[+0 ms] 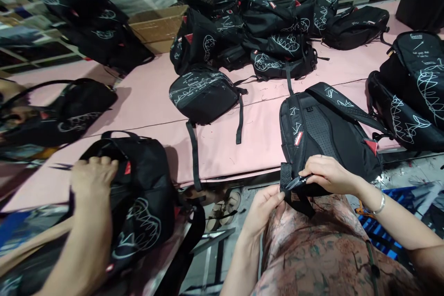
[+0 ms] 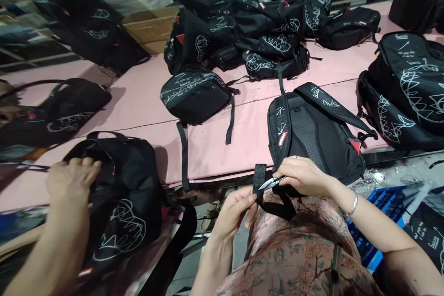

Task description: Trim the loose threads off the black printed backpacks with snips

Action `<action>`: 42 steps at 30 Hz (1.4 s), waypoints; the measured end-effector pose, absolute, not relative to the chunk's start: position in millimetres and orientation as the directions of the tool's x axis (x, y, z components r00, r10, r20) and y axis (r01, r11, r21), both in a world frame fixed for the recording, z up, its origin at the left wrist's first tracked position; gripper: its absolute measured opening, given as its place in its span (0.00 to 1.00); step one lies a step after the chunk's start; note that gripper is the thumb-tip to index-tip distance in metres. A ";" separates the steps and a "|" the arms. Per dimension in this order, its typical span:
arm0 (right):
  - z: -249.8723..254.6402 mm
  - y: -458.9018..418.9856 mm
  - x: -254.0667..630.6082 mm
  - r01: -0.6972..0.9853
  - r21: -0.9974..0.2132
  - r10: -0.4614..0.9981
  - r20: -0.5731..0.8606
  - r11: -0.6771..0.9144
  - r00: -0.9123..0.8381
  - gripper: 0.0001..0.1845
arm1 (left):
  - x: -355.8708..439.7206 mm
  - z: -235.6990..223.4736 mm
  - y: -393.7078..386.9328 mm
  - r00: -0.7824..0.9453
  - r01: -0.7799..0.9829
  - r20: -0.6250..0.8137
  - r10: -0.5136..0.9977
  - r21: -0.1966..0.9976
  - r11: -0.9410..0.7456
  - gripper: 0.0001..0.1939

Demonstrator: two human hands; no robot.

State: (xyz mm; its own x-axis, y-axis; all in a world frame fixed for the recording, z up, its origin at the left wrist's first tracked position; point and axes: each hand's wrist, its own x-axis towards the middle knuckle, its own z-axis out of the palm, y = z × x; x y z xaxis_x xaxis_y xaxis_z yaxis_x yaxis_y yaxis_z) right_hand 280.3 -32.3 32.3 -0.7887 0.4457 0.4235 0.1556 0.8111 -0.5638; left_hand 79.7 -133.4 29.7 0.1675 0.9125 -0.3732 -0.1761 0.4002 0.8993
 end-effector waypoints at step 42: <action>-37.5 17.7 281.9 0.402 -0.913 0.997 0.067 0.071 -0.024 0.11 | 112.0 -48.5 4.6 0.039 -0.489 -0.324 0.945 0.819 0.300 0.23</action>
State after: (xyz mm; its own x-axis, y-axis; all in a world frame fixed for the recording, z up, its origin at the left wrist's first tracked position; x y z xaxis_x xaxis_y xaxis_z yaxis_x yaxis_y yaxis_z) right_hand 281.9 17.7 -37.5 -0.0243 0.9975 0.0667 0.4022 0.0708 -0.9128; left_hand 112.0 4.6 -48.5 0.0392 0.9454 -0.3235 -0.4892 0.3005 0.8188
